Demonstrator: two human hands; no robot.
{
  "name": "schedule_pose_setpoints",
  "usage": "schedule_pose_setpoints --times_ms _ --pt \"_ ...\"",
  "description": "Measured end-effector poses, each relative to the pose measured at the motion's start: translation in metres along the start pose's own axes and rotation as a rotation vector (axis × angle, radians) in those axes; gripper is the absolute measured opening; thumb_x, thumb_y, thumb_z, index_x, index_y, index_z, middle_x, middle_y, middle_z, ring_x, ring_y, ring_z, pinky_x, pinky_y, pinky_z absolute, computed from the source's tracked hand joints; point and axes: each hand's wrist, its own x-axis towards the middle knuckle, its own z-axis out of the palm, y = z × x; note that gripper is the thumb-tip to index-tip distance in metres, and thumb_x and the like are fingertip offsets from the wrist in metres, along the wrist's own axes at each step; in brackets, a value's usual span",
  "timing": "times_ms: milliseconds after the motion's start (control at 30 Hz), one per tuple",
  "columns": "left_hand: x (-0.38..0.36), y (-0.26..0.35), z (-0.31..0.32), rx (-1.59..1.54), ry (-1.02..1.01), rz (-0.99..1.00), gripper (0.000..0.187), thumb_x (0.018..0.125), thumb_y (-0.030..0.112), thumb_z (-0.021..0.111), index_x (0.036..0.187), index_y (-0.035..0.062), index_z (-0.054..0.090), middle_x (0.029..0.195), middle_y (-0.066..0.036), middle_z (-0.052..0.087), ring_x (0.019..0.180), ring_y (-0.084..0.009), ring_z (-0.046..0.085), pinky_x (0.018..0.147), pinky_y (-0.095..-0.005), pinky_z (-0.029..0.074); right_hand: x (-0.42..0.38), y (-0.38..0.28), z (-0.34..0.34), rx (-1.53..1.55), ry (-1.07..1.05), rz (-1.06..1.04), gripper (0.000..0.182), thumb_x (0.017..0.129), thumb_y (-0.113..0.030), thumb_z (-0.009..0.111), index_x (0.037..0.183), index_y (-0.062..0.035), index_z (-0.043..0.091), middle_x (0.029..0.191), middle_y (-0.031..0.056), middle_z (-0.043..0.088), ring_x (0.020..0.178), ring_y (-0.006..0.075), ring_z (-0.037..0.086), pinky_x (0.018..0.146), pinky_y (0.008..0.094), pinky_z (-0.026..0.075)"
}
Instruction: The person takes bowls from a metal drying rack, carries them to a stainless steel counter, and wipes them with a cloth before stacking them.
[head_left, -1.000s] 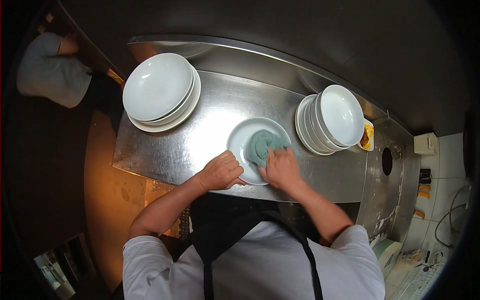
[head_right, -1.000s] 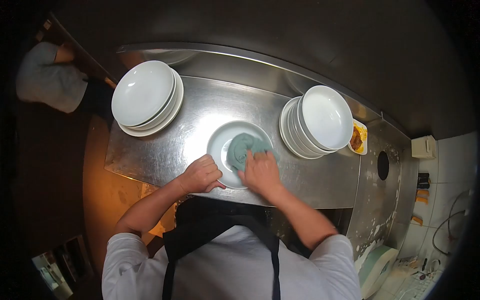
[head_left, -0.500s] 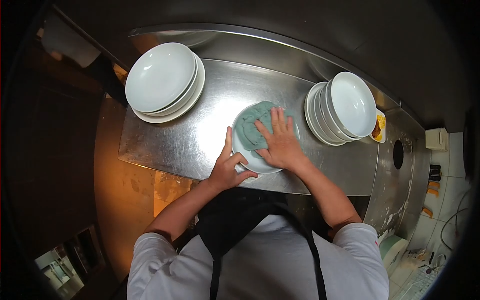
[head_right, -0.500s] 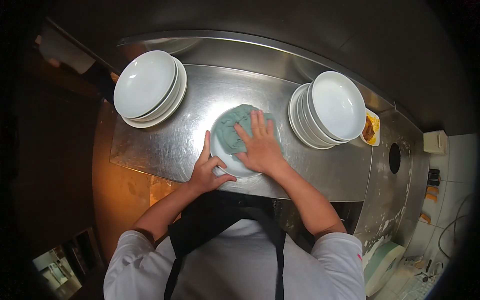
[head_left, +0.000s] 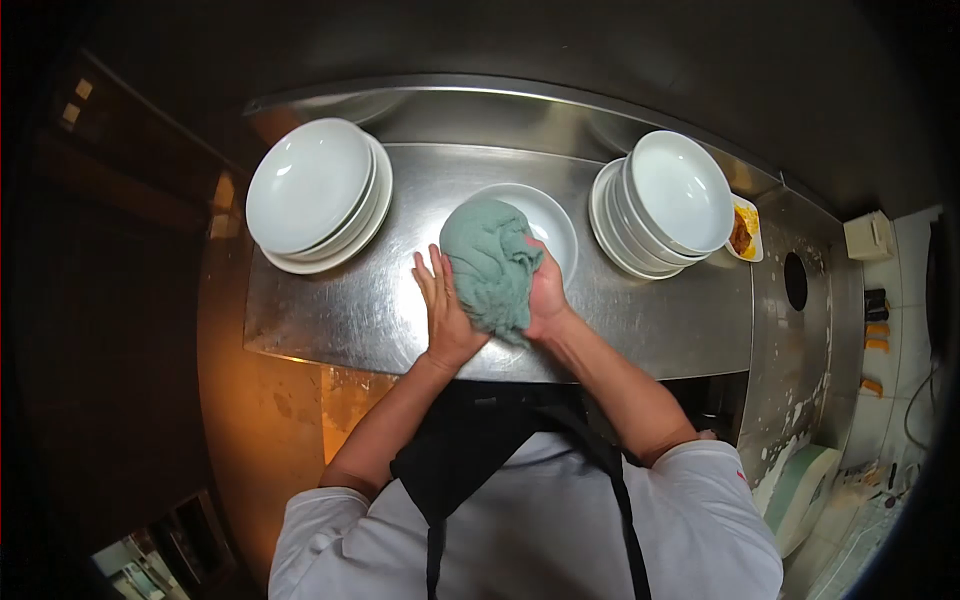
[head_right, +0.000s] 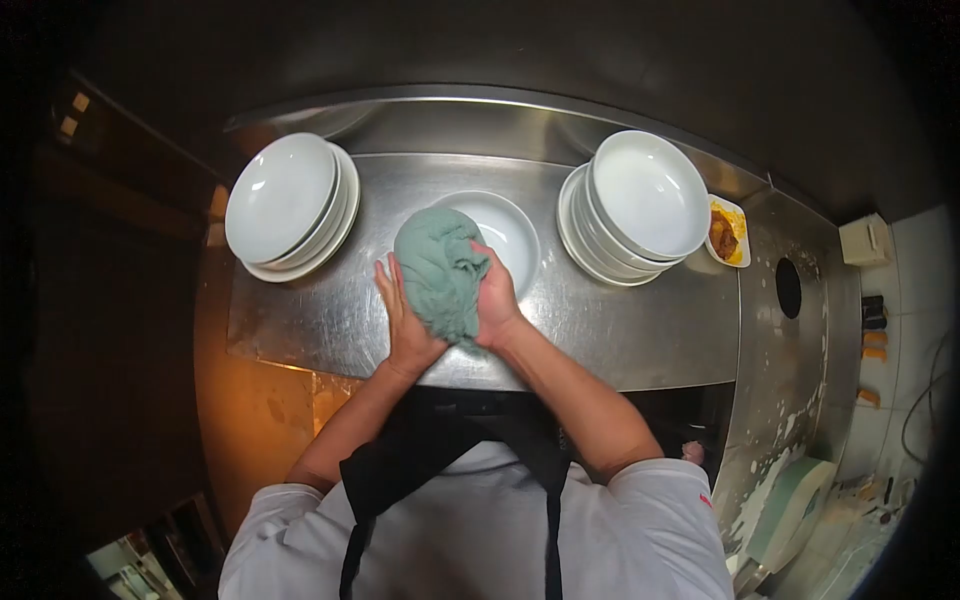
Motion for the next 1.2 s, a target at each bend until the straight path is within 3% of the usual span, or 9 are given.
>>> schedule_pose_setpoints --times_ms 167,233,300,500,567,667,800,1033,1200 --pt "0.04 -0.018 -0.008 0.438 -0.089 -0.008 0.063 0.065 0.044 0.087 0.107 -0.0009 0.074 0.159 -0.037 0.012 0.144 -0.0622 0.001 0.113 -0.0725 -0.001 -0.065 -0.024 -0.012 0.069 0.053 -0.254 0.067 0.098 -0.049 0.037 0.145 -0.0019 0.045 0.145 0.0173 0.051 0.131 0.0351 0.051 0.113 0.0497 0.039" --pt "0.047 -0.004 -0.012 0.439 -0.151 -0.015 0.083 0.067 0.049 0.087 0.132 0.0063 0.061 0.159 -0.036 0.013 0.146 -0.0601 0.0 0.113 -0.0722 -0.001 -0.11 -0.045 -0.029 0.018 0.096 -0.383 0.07 0.099 -0.052 0.033 0.147 -0.002 0.042 0.147 0.0171 0.048 0.132 0.0371 0.05 0.113 0.0521 0.038" --pt "0.052 0.01 -0.002 0.409 -0.11 0.013 0.097 0.068 0.049 0.086 0.148 0.0105 0.047 0.16 -0.033 0.016 0.147 -0.0579 0.0 0.114 -0.0713 0.001 -0.144 -0.064 -0.073 0.18 -0.201 -0.616 0.071 0.099 -0.054 0.032 0.149 -0.0038 0.039 0.15 0.0177 0.045 0.135 0.0379 0.047 0.114 0.053 0.037" --pt "0.149 0.145 0.076 0.016 -0.473 0.593 0.087 0.078 0.049 0.079 0.144 0.0006 0.048 0.154 -0.026 0.037 0.146 -0.0442 0.029 0.118 -0.0647 0.014 -0.217 -0.113 -0.101 0.214 0.135 -1.036 0.071 0.099 -0.054 0.035 0.153 -0.0073 0.034 0.155 0.0159 0.039 0.14 0.0378 0.042 0.116 0.0532 0.035" --pt "0.174 0.156 0.112 0.13 -0.489 0.815 0.066 0.082 0.048 0.074 0.126 0.0013 0.061 0.133 -0.024 0.058 0.13 -0.0402 0.052 0.109 -0.0574 0.037 -0.232 -0.123 -0.107 0.18 0.142 -1.076 0.07 0.098 -0.05 0.038 0.152 -0.0053 0.035 0.153 0.0157 0.041 0.14 0.0372 0.042 0.115 0.0514 0.035" --pt "0.206 0.158 0.129 0.35 -0.983 0.813 0.042 0.085 0.045 0.071 0.095 0.0042 0.067 0.092 -0.016 0.068 0.094 -0.0349 0.067 0.084 -0.0483 0.052 -0.251 -0.123 -0.124 0.199 0.115 -1.127 0.068 0.099 -0.051 0.037 0.152 -0.0073 0.037 0.154 0.0144 0.042 0.138 0.0373 0.044 0.115 0.0517 0.037" --pt "0.222 0.16 0.14 0.088 -0.756 1.096 0.038 0.088 0.042 0.069 0.073 0.0079 0.06 0.063 -0.008 0.056 0.065 -0.03 0.062 0.059 -0.0427 0.052 -0.262 -0.118 -0.151 0.253 0.089 -1.147 0.065 0.1 -0.048 0.037 0.15 -0.0059 0.039 0.151 0.0143 0.044 0.137 0.0363 0.045 0.113 0.05 0.037" --pt "0.218 0.178 0.152 0.038 -0.519 1.085 0.047 0.089 0.044 0.069 0.061 0.009 0.055 0.055 -0.009 0.058 0.052 -0.028 0.062 0.051 -0.0384 0.051 -0.25 -0.133 -0.145 0.261 0.146 -1.296 0.065 0.101 -0.047 0.038 0.149 -0.0044 0.039 0.149 0.0152 0.046 0.136 0.0347 0.046 0.113 0.0499 0.038" --pt "0.213 0.211 0.141 -0.192 -0.453 0.522 0.047 0.086 0.034 0.074 0.061 0.002 0.052 0.057 -0.019 0.054 0.05 -0.0301 0.059 0.049 -0.039 0.046 -0.208 -0.127 -0.166 -0.419 0.333 -1.354 0.066 0.097 -0.036 0.052 0.15 0.0001 0.035 0.151 0.0201 0.042 0.139 0.0359 0.042 0.115 0.0489 0.033"
